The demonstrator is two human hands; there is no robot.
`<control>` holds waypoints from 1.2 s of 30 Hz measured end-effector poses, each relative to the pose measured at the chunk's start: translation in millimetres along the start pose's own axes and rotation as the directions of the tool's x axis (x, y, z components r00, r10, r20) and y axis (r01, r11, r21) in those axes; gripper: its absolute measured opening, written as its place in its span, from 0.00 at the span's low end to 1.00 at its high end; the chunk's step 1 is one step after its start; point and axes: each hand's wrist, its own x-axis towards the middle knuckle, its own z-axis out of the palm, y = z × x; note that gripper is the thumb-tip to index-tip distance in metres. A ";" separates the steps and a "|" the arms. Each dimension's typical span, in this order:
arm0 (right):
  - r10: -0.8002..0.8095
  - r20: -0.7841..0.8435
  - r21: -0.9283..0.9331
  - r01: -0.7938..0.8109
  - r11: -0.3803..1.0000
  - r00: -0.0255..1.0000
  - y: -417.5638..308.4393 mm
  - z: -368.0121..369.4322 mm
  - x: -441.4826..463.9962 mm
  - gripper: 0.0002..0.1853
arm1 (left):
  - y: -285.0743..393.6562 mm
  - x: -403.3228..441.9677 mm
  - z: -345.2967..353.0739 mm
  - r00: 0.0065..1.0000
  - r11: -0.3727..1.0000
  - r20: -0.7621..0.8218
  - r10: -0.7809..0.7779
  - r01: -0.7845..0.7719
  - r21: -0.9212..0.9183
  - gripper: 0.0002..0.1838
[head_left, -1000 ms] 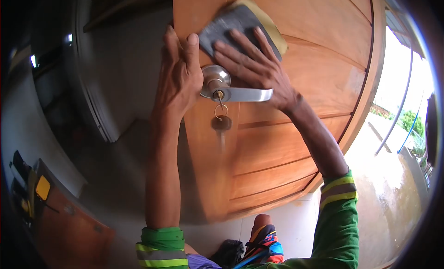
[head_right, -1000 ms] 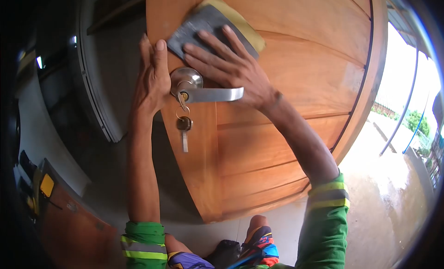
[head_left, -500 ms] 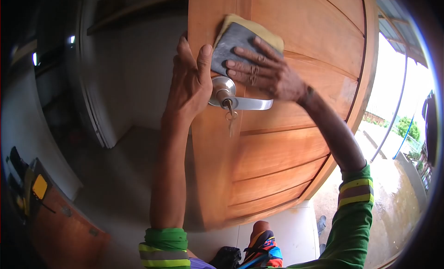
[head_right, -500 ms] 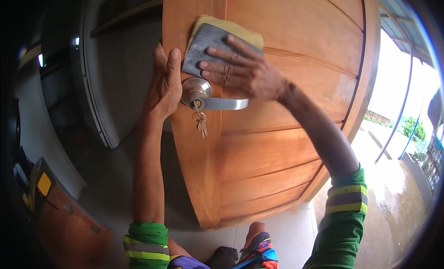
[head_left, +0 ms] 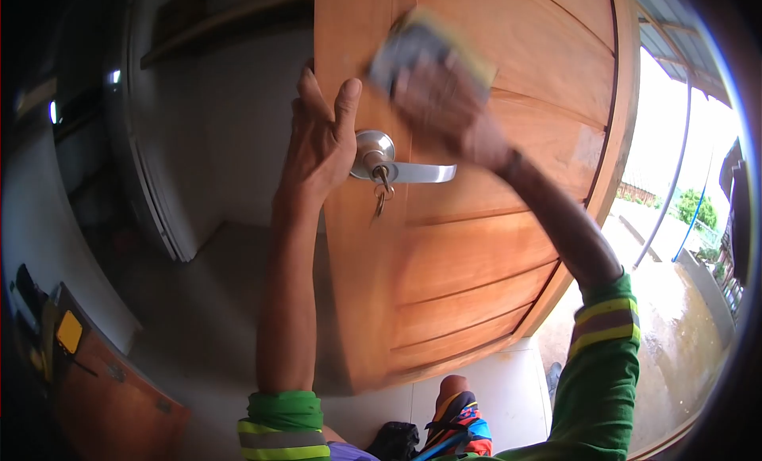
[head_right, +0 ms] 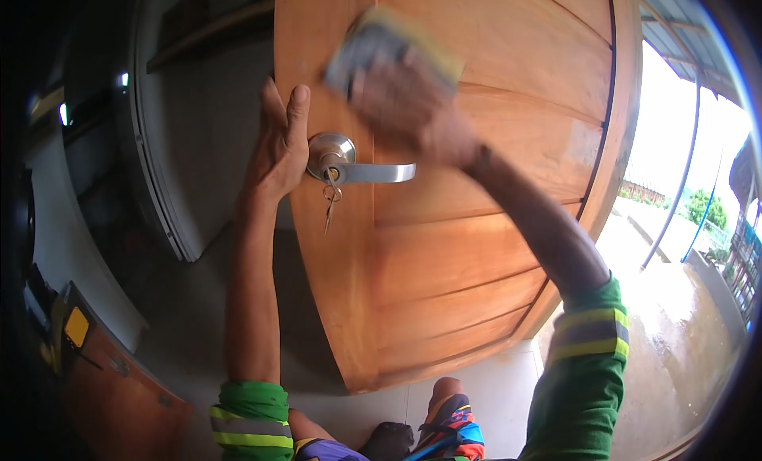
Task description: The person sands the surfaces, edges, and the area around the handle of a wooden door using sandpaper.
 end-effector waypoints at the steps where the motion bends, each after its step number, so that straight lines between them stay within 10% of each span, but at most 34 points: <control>1: -0.101 0.146 0.103 0.086 0.991 0.984 -22.4 -6.7 -15.8 0.35 | 0.3 -0.2 -0.8 1.000 1.000 0.001 0.008 -0.008 0.001 0.53; 4: -0.258 0.051 -0.153 0.263 0.953 0.965 20.7 -7.5 8.0 0.36 | -1.4 -0.6 0.5 1.000 1.000 0.014 -0.003 0.003 0.021 0.53; 6: 0.054 -0.043 -0.132 -0.059 0.989 0.998 55.3 -16.5 48.2 0.43 | -1.1 -1.9 2.0 1.000 0.999 0.001 -0.027 0.027 0.033 0.53; 8: 0.053 -0.021 -0.096 -0.054 0.994 0.998 45.8 -17.1 55.7 0.44 | 2.1 -2.7 0.6 0.999 0.998 -0.020 -0.034 0.035 0.043 0.53; 10: -0.243 0.122 -0.063 0.251 0.966 0.962 1.5 -9.4 20.6 0.43 | -1.2 -0.5 -0.9 0.999 0.997 -0.016 0.029 -0.028 0.074 0.53; 14: -0.190 0.007 0.000 0.190 0.982 0.982 42.4 -6.3 44.2 0.36 | 0.4 -8.8 -1.5 0.994 0.988 -0.023 0.102 -0.099 0.118 0.53; 17: -0.119 0.066 -0.099 0.126 0.987 0.991 35.8 -10.2 62.9 0.34 | -30.6 -35.9 -5.6 0.990 0.939 0.136 -0.041 0.084 -0.333 0.49; 22: -0.346 0.044 -0.001 0.347 0.938 0.937 33.7 2.0 71.6 0.34 | -87.0 -83.9 19.6 0.997 0.895 0.058 -0.054 0.074 -0.441 0.44; 28: -0.328 0.146 0.021 0.328 0.944 0.933 8.9 5.2 52.5 0.29 | -48.8 -63.8 21.8 0.929 0.927 -0.011 -0.371 0.369 -0.074 0.46; 34: -0.054 0.051 -0.145 0.061 0.988 0.997 21.6 -1.4 86.6 0.31 | -52.2 -62.3 25.4 0.912 0.912 -0.039 -0.408 0.405 -0.070 0.46; 35: -0.205 0.090 -0.217 0.220 0.951 0.975 2.8 -0.2 80.8 0.31 | -54.3 -60.4 25.4 0.924 0.924 -0.059 -0.378 0.373 -0.081 0.46; 36: -0.323 0.129 0.151 0.304 0.941 0.938 -11.6 1.4 72.1 0.31 | -58.2 -60.2 27.5 0.933 0.935 -0.085 -0.350 0.342 -0.093 0.45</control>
